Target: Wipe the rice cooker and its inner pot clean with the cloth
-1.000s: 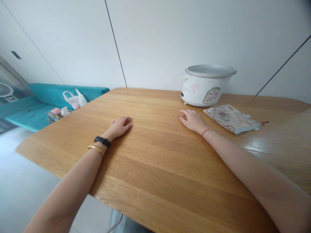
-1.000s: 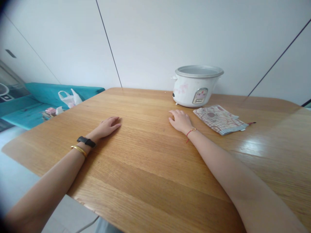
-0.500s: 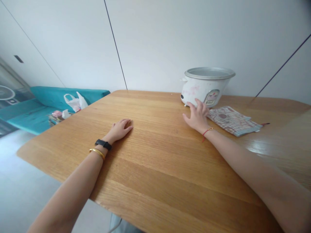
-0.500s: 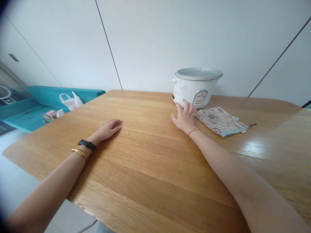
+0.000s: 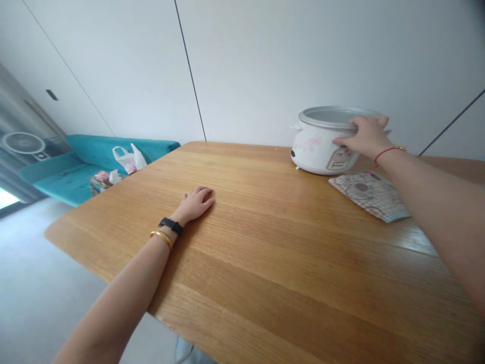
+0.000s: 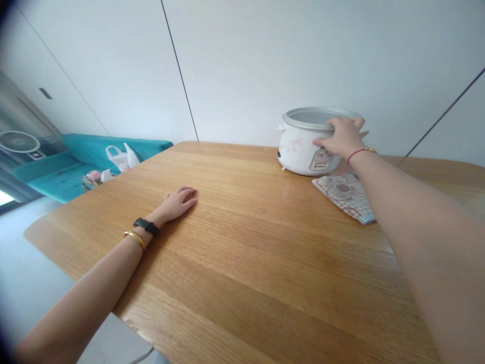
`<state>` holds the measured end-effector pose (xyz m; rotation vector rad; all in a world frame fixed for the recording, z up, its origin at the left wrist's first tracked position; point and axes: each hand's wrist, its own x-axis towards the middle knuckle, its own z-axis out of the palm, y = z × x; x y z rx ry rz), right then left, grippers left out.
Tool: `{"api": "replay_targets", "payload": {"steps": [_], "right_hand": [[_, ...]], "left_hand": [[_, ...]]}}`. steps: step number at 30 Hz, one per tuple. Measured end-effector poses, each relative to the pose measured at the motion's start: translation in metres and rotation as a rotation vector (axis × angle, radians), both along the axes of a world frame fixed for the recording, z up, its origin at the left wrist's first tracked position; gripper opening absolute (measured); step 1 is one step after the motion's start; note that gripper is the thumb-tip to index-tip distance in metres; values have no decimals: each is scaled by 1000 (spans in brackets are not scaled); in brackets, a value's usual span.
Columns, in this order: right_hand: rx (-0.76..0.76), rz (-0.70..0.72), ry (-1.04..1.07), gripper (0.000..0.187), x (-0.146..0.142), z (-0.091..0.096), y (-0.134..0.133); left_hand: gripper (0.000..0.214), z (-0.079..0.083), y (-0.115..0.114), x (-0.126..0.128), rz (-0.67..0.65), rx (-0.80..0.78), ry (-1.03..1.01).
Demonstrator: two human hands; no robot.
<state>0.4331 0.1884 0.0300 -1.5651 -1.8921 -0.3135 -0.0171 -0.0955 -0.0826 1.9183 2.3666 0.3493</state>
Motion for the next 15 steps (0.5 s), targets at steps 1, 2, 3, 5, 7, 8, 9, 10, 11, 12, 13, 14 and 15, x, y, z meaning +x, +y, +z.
{"api": "replay_targets", "payload": {"steps": [1, 2, 3, 5, 7, 8, 9, 10, 11, 12, 13, 14, 15], "right_hand": [[-16, 58, -18, 60, -4, 1, -2], [-31, 112, -39, 58, -9, 3, -5], [-43, 148, -55, 55, -14, 4, -10], [-30, 154, -48, 47, -24, 5, -21], [-32, 152, -16, 43, -37, 5, -36], [-34, 154, 1, 43, -45, 4, -44], [-34, 156, 19, 44, -55, 2, -52], [-32, 167, 30, 46, -66, 1, -60], [-29, 189, 39, 48, -78, 0, -68], [-26, 219, 53, 48, -92, -1, -76], [-26, 256, 72, 48, -107, -2, -84], [-31, 300, 98, 48, -123, -3, -91], [-44, 345, 128, 47, -140, -4, -98]], "left_hand": [[56, 0, 0, 1, 0, -1, 5], [55, 0, 0, 2, 3, -1, 13], [55, 1, 1, 3, 6, -1, 21], [55, 1, 3, 5, 12, -3, 39], [56, 0, 5, 7, 20, -9, 51], [56, 0, 7, 7, 27, -10, 56], [57, 0, 8, 7, 34, -11, 59], [57, 0, 8, 7, 40, -13, 62], [57, -1, 9, 7, 42, -15, 63], [58, -1, 9, 7, 44, -16, 60], [58, -2, 8, 7, 49, -15, 52], [60, -3, 7, 7, 58, -5, 41], [64, -3, 6, 8, 71, 19, 32]]}}
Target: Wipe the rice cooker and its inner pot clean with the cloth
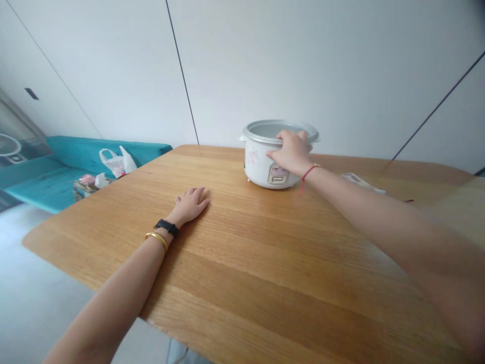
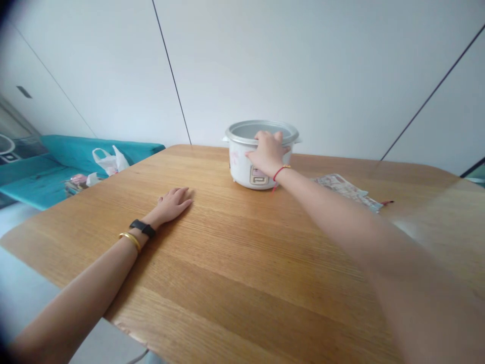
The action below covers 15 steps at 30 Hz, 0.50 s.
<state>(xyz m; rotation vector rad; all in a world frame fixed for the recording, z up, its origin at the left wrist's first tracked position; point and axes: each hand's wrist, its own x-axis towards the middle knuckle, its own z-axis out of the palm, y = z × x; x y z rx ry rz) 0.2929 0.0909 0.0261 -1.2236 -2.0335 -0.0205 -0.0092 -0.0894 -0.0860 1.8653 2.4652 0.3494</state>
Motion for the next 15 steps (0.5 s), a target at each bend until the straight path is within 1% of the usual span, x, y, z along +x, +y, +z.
{"api": "replay_targets", "payload": {"steps": [3, 6, 7, 9, 11, 12, 14, 15], "right_hand": [[-48, 161, 93, 38, -56, -4, -20], [-33, 383, 218, 29, -113, -5, -43], [-41, 419, 245, 28, -130, -3, -53], [-112, 402, 220, 27, -159, 4, -75], [-191, 370, 154, 27, -180, 15, -98], [-225, 378, 138, 31, -186, 22, -108], [-265, 450, 170, 46, -193, 31, -122], [-260, 501, 208, 55, -193, 33, -125]], "left_hand": [[83, 0, -4, 7, 19, 170, 18], [108, 4, -4, 19, 5, 391, 32], [117, 6, -4, 23, 14, 450, 24], [132, 11, -3, 27, 66, 526, 6], [139, 16, -3, 28, 150, 557, -4], [141, 19, -3, 28, 194, 567, -6], [141, 26, -5, 27, 265, 586, 9], [140, 31, -6, 28, 286, 594, 29]]}}
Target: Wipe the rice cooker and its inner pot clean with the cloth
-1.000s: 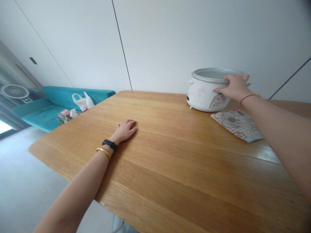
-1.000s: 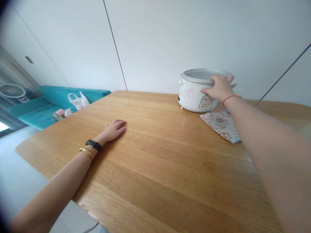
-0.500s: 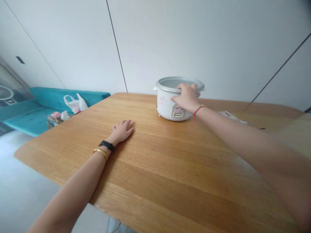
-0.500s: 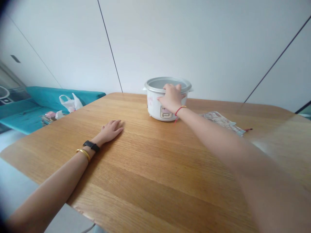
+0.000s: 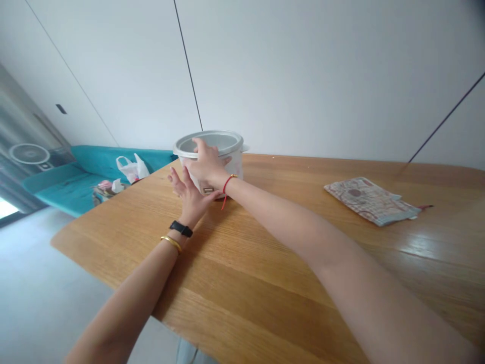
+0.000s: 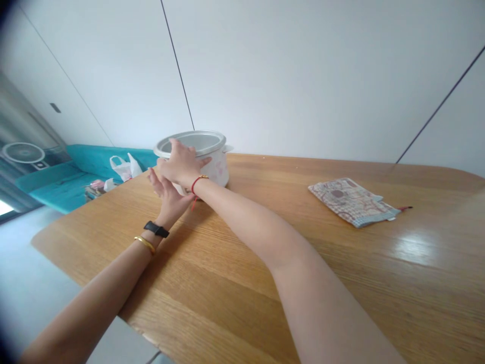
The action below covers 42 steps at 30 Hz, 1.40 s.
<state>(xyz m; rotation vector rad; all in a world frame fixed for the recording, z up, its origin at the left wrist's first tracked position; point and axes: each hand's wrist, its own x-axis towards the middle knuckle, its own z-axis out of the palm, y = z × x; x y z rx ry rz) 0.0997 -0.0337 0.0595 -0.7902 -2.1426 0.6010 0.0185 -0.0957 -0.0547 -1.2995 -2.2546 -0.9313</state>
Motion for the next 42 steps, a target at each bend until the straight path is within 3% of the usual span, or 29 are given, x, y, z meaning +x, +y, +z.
{"api": "replay_targets", "payload": {"steps": [3, 5, 7, 11, 14, 18, 23, 28, 35, 42], "right_hand": [[83, 55, 152, 70, 12, -10, 7], [115, -1, 207, 74, 31, -32, 21], [42, -97, 200, 77, 58, -64, 35], [-107, -290, -111, 70, 126, -129, 51], [-100, -386, -396, 57, 169, -156, 54], [-145, -434, -462, 45, 195, -162, 56], [-138, -370, -478, 38, 194, -159, 54], [-124, -365, -479, 42, 192, -161, 51], [-123, -377, -507, 46, 191, -160, 52], [-102, -370, -537, 47, 188, -165, 50]], "left_hand": [[132, 20, 0, 6, 26, -4, 87], [124, 37, 3, 12, -5, -17, 153], [116, 53, 10, 18, -64, -32, 201], [108, 74, 24, 22, -166, -83, 218], [94, 76, 29, 19, -123, -109, 226], [81, 73, 32, 8, -29, -87, 217], [73, 77, 31, -21, 46, -82, 231], [70, 80, 18, -63, 86, -90, 269], [79, 80, 4, -112, 202, -155, 291], [88, 86, -5, -127, 165, -201, 231]]}}
